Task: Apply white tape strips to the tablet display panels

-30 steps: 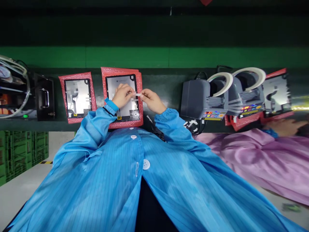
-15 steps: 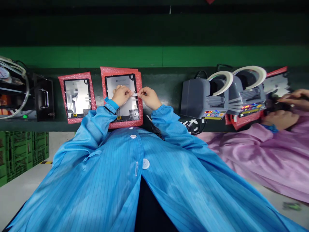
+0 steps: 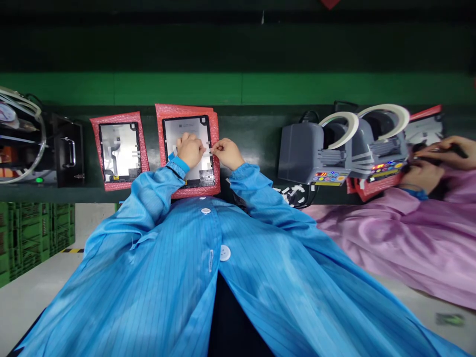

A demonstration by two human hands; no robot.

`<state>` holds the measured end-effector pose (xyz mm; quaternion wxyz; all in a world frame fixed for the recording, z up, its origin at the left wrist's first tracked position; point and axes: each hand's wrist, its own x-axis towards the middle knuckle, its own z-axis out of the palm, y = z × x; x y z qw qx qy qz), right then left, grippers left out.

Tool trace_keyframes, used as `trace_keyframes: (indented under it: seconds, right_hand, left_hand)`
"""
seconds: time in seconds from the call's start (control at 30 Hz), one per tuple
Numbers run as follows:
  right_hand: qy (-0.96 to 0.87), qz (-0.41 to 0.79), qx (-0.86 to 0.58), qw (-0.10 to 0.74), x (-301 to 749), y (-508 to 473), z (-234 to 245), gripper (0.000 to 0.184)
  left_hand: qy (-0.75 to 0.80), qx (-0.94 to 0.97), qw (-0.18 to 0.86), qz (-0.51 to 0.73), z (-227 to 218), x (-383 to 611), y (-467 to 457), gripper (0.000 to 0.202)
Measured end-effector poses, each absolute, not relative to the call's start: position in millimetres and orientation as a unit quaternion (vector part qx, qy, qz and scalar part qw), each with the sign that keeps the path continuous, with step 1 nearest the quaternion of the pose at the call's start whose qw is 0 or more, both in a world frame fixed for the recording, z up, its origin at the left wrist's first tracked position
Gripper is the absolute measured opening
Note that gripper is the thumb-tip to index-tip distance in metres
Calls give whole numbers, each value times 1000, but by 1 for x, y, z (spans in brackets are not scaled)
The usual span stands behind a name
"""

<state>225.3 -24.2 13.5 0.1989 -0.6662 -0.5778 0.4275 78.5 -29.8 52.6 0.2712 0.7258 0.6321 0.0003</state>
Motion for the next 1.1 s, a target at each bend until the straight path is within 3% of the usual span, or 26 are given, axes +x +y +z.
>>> trace_keyframes:
  seconds: [0.17,0.3,0.47,0.63,0.73,0.83,0.9,1.0,1.1]
  right_hand:
    - [-461,520,-696,183,229,-22,17,30]
    - [-341,613,-677,223,234,-30,19,45]
    - [-288,631,-655,300,227,-40,14,45]
    - [-275,643,-643,312,224,-40,7,40]
    - [-329,580,-668,332,223,-42,9,26]
    - [-425,473,-691,344,219,-45,14,19]
    - [-453,441,-693,347,216,-47,18,17]
    - [-415,494,-676,354,212,-48,25,20]
    - [-405,580,-604,368,192,-45,30,36]
  left_hand:
    - [643,717,268,4,52,79,-29,14]
    - [672,686,273,57,48,73,-26,13]
    - [669,687,262,104,40,72,-26,20]
    - [704,658,232,132,41,51,-34,15]
    - [779,574,189,167,39,13,-45,23]
    - [800,528,237,159,32,-13,-56,11]
    - [792,516,274,178,27,-15,-62,18]
    - [796,478,287,236,24,-9,-67,24]
    - [808,433,293,273,29,-22,-74,23]
